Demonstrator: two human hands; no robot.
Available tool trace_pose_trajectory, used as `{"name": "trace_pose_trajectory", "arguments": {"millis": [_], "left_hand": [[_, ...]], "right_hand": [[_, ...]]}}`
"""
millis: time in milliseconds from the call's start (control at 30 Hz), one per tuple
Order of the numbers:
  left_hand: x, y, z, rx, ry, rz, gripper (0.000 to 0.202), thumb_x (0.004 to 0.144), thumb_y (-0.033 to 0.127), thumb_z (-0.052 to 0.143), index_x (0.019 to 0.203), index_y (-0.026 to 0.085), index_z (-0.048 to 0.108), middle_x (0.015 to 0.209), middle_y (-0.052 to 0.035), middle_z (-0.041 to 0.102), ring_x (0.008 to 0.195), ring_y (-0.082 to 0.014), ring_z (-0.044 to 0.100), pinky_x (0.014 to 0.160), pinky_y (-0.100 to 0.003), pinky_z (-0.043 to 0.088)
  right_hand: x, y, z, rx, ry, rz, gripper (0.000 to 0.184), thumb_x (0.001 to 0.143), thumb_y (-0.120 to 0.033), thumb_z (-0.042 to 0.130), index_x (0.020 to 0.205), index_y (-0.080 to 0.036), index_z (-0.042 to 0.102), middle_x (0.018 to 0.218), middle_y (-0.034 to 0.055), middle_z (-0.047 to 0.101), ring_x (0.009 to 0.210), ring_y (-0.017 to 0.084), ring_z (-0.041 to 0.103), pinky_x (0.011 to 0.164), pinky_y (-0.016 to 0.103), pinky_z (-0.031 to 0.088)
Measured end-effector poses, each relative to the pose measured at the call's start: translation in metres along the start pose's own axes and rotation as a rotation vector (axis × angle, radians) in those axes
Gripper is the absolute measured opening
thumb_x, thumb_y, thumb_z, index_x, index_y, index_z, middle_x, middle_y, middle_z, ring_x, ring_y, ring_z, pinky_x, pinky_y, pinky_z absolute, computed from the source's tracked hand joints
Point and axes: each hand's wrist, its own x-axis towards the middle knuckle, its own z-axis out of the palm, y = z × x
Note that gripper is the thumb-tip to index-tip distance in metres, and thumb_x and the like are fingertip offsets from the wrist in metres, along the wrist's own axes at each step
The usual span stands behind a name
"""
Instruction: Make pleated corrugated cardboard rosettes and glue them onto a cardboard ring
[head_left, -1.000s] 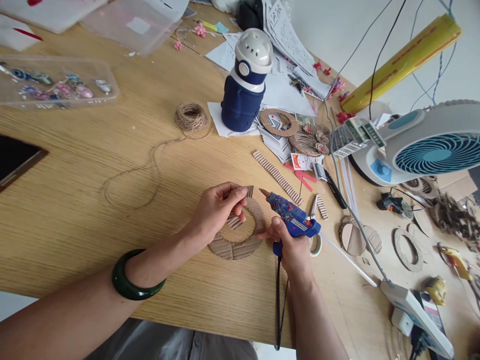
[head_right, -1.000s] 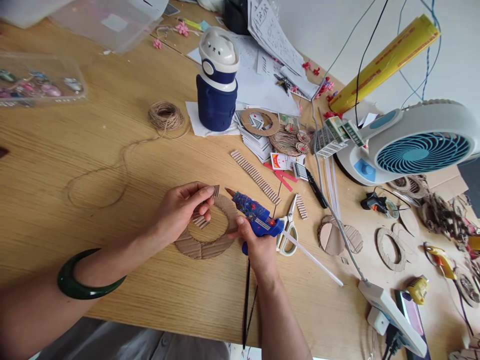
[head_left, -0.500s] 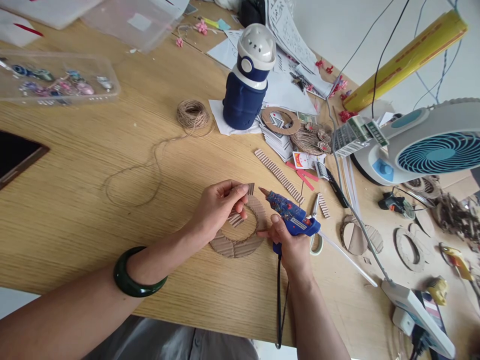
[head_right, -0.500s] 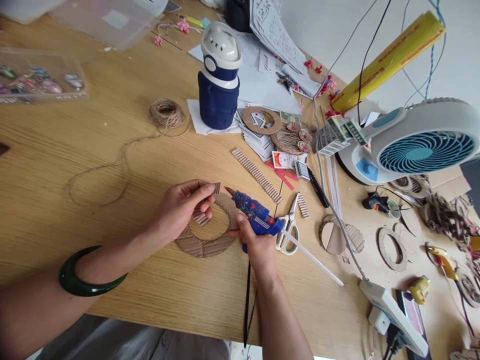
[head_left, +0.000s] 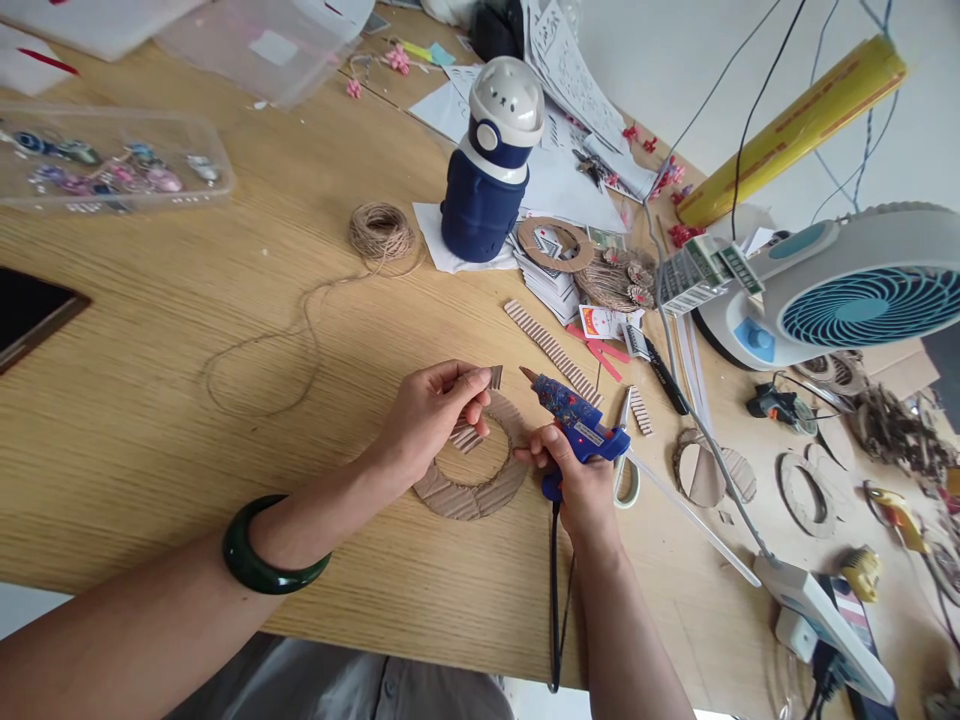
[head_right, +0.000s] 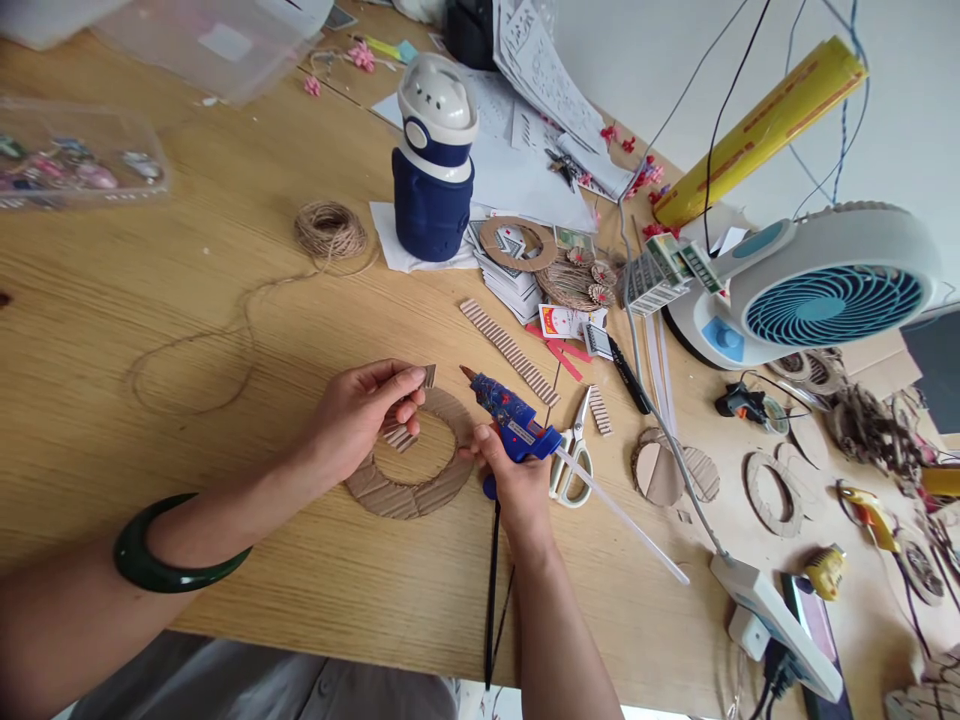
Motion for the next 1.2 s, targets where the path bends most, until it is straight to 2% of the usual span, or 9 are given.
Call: {"name": "trace_pose_trajectory", "arguments": {"millis": [133, 267, 467, 567, 633, 733, 833, 933, 1200], "left_hand": [[-0.0010, 0.0017, 0.0007, 0.001, 0.007, -0.004, 0.026, 0.086, 0.030, 0.071, 0.067, 0.015, 0.062, 0.056, 0.0037, 0.056, 0.046, -0.0071, 0.054, 0.048, -0.020, 0.045], [-0.0007, 0.0018, 0.0007, -0.015, 0.016, -0.021, 0.024, 0.085, 0.030, 0.072, 0.069, 0.015, 0.063, 0.061, 0.0029, 0.058, 0.046, -0.0066, 0.053, 0.048, -0.020, 0.046], [0.0003, 0.0008, 0.0010, -0.022, 0.016, -0.018, 0.023, 0.084, 0.031, 0.073, 0.070, 0.015, 0.064, 0.063, 0.0026, 0.059, 0.046, -0.0065, 0.053, 0.047, -0.021, 0.046], [0.0001, 0.0010, 0.0011, -0.027, 0.020, -0.022, 0.023, 0.084, 0.031, 0.073, 0.069, 0.015, 0.064, 0.064, 0.0027, 0.059, 0.046, -0.0066, 0.052, 0.047, -0.021, 0.046], [0.0001, 0.0011, 0.0011, -0.029, 0.016, -0.021, 0.023, 0.084, 0.031, 0.073, 0.069, 0.016, 0.064, 0.064, 0.0028, 0.059, 0.046, -0.0065, 0.052, 0.047, -0.020, 0.046], [0.0000, 0.0008, 0.0013, -0.025, 0.010, -0.021, 0.024, 0.084, 0.032, 0.074, 0.070, 0.016, 0.064, 0.063, 0.0030, 0.059, 0.047, -0.0064, 0.052, 0.047, -0.020, 0.046], [-0.0007, 0.0008, 0.0020, -0.026, 0.006, -0.019, 0.025, 0.082, 0.033, 0.075, 0.069, 0.015, 0.064, 0.062, 0.0030, 0.058, 0.047, -0.0064, 0.050, 0.048, -0.020, 0.048], [-0.0020, 0.0012, 0.0028, -0.019, 0.005, -0.023, 0.026, 0.080, 0.035, 0.077, 0.069, 0.015, 0.065, 0.061, 0.0026, 0.058, 0.047, -0.0063, 0.050, 0.048, -0.020, 0.048], [-0.0034, 0.0003, 0.0026, 0.003, -0.003, -0.007, 0.027, 0.081, 0.036, 0.076, 0.069, 0.014, 0.065, 0.064, 0.0023, 0.059, 0.049, -0.0060, 0.049, 0.048, -0.020, 0.049]], "right_hand": [[-0.0002, 0.0006, -0.0027, -0.017, 0.003, -0.042, 0.031, 0.070, -0.042, 0.088, 0.078, -0.017, 0.072, 0.073, 0.0001, 0.071, 0.059, 0.014, 0.067, 0.059, 0.029, 0.064], [-0.0013, -0.0011, -0.0025, -0.027, 0.011, -0.042, 0.032, 0.071, -0.044, 0.087, 0.070, -0.017, 0.069, 0.064, -0.0008, 0.068, 0.050, 0.013, 0.063, 0.052, 0.027, 0.061], [-0.0046, -0.0056, 0.0003, -0.077, 0.061, -0.029, 0.042, 0.063, -0.051, 0.090, 0.060, -0.018, 0.064, 0.051, -0.0020, 0.061, 0.045, 0.014, 0.064, 0.042, 0.023, 0.052], [-0.0053, -0.0049, -0.0009, -0.081, 0.085, -0.046, 0.043, 0.062, -0.051, 0.091, 0.056, -0.019, 0.062, 0.048, -0.0031, 0.058, 0.044, 0.014, 0.063, 0.049, 0.027, 0.060], [-0.0048, -0.0031, -0.0021, -0.082, 0.106, -0.070, 0.039, 0.063, -0.049, 0.091, 0.061, -0.019, 0.065, 0.048, -0.0043, 0.058, 0.041, 0.014, 0.059, 0.053, 0.031, 0.063], [-0.0032, 0.0001, -0.0030, -0.130, 0.144, -0.079, 0.037, 0.062, -0.046, 0.091, 0.069, -0.018, 0.068, 0.049, -0.0051, 0.058, 0.041, 0.015, 0.061, 0.050, 0.030, 0.062], [-0.0021, 0.0008, -0.0023, -0.173, 0.146, -0.046, 0.038, 0.061, -0.045, 0.092, 0.064, -0.018, 0.064, 0.048, -0.0045, 0.058, 0.043, 0.017, 0.066, 0.046, 0.026, 0.059], [-0.0023, -0.0023, -0.0005, -0.175, 0.132, 0.010, 0.040, 0.058, -0.045, 0.092, 0.061, -0.019, 0.062, 0.049, -0.0034, 0.060, 0.047, 0.019, 0.069, 0.046, 0.027, 0.060], [-0.0030, -0.0065, 0.0018, -0.154, 0.154, 0.078, 0.042, 0.053, -0.045, 0.094, 0.060, -0.019, 0.062, 0.051, -0.0026, 0.063, 0.047, 0.020, 0.071, 0.046, 0.026, 0.060]]}}
